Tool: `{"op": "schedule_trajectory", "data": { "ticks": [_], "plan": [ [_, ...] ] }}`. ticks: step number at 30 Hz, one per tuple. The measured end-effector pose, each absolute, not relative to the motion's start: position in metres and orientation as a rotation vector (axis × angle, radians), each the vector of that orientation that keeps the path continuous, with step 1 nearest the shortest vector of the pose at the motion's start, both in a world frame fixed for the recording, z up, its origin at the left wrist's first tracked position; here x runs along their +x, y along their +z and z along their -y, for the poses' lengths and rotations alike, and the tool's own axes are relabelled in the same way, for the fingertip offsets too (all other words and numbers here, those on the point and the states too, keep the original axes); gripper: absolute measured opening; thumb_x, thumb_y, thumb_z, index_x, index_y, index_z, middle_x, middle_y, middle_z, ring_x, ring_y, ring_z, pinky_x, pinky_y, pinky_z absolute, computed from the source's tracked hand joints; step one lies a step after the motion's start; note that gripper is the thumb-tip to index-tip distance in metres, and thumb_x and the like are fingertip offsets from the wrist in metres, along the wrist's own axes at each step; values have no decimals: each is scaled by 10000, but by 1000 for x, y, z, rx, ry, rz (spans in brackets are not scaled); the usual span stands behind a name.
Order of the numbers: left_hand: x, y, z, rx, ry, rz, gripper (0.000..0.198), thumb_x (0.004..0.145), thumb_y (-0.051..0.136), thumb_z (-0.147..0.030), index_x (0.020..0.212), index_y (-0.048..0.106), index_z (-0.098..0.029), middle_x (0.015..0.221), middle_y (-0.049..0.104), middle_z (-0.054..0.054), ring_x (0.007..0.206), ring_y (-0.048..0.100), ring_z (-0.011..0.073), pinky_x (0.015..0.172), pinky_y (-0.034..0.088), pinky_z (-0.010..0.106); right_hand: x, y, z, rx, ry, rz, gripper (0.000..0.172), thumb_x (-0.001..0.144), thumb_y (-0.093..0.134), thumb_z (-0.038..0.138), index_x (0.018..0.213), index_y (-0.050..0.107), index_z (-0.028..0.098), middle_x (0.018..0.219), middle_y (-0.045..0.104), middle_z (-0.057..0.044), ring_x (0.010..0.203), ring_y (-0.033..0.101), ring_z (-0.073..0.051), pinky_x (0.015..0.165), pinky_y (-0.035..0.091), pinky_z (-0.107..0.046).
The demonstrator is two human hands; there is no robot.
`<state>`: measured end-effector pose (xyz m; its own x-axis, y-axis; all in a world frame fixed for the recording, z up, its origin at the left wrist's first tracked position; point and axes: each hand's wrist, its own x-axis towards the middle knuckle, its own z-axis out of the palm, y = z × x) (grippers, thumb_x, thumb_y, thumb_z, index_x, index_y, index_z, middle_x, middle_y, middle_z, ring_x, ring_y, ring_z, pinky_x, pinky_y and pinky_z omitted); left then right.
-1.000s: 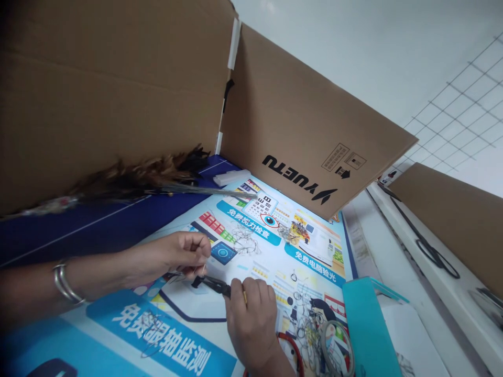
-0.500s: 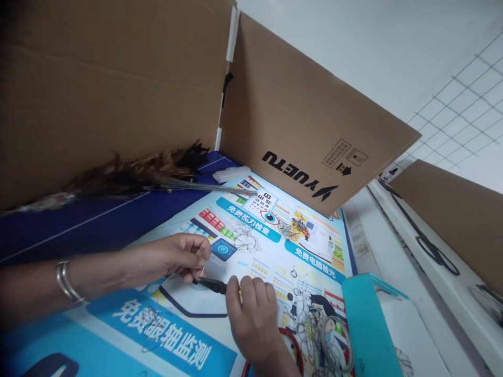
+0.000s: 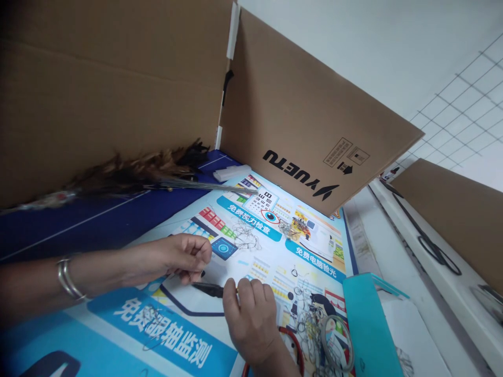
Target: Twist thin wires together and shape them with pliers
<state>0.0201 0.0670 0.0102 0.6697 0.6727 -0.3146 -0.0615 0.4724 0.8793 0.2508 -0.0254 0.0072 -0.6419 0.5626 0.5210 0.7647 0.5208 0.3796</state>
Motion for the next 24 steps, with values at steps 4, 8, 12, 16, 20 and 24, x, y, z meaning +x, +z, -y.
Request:
{"op": "schedule_trajectory", "data": {
  "ticks": [4, 8, 12, 16, 20, 24],
  "plan": [
    [19, 10, -67, 935, 506, -687, 201, 702, 771, -269, 768, 599, -187, 624, 674, -17, 577, 626, 119, 544, 476, 201, 251, 6, 24, -1124, -850, 2410, 219, 905, 574, 157, 1119, 612, 132, 903, 642, -110, 792, 564, -239, 662, 409, -387],
    [18, 9, -68, 925, 497, -673, 184, 708, 764, -257, 776, 610, -181, 638, 675, -9, 602, 641, 128, 559, 488, 206, 249, 6, 23, -1147, -835, 2376, 185, 936, 560, 213, 1105, 606, 154, 891, 637, -101, 806, 572, -229, 687, 430, -387],
    [19, 6, -69, 898, 495, -676, 179, 693, 762, -227, 795, 622, -180, 636, 677, -9, 593, 642, 130, 556, 489, 208, 249, 5, 23, -1157, -805, 2394, 194, 936, 554, 213, 1115, 601, 155, 880, 622, -97, 794, 573, -227, 676, 432, -382],
    [19, 2, -69, 867, 499, -663, 170, 693, 752, -196, 812, 633, -175, 640, 681, -5, 582, 635, 126, 558, 489, 212, 250, 3, 24, -1162, -792, 2419, 205, 925, 554, 187, 1118, 605, 140, 879, 624, -102, 787, 555, -233, 669, 418, -387],
    [19, 2, -68, 866, 495, -666, 164, 703, 744, -187, 819, 629, -176, 630, 672, -12, 578, 627, 123, 551, 482, 212, 251, 2, 24, -1152, -780, 2430, 226, 897, 584, 158, 1120, 607, 133, 887, 628, -102, 771, 542, -232, 659, 399, -386],
    [19, 2, -67, 884, 508, -668, 162, 706, 740, -189, 815, 620, -178, 627, 672, -16, 574, 621, 123, 552, 472, 217, 253, 1, 25, -1153, -794, 2439, 251, 881, 591, 138, 1132, 608, 137, 899, 634, -101, 771, 534, -233, 654, 387, -385]
  ]
}}
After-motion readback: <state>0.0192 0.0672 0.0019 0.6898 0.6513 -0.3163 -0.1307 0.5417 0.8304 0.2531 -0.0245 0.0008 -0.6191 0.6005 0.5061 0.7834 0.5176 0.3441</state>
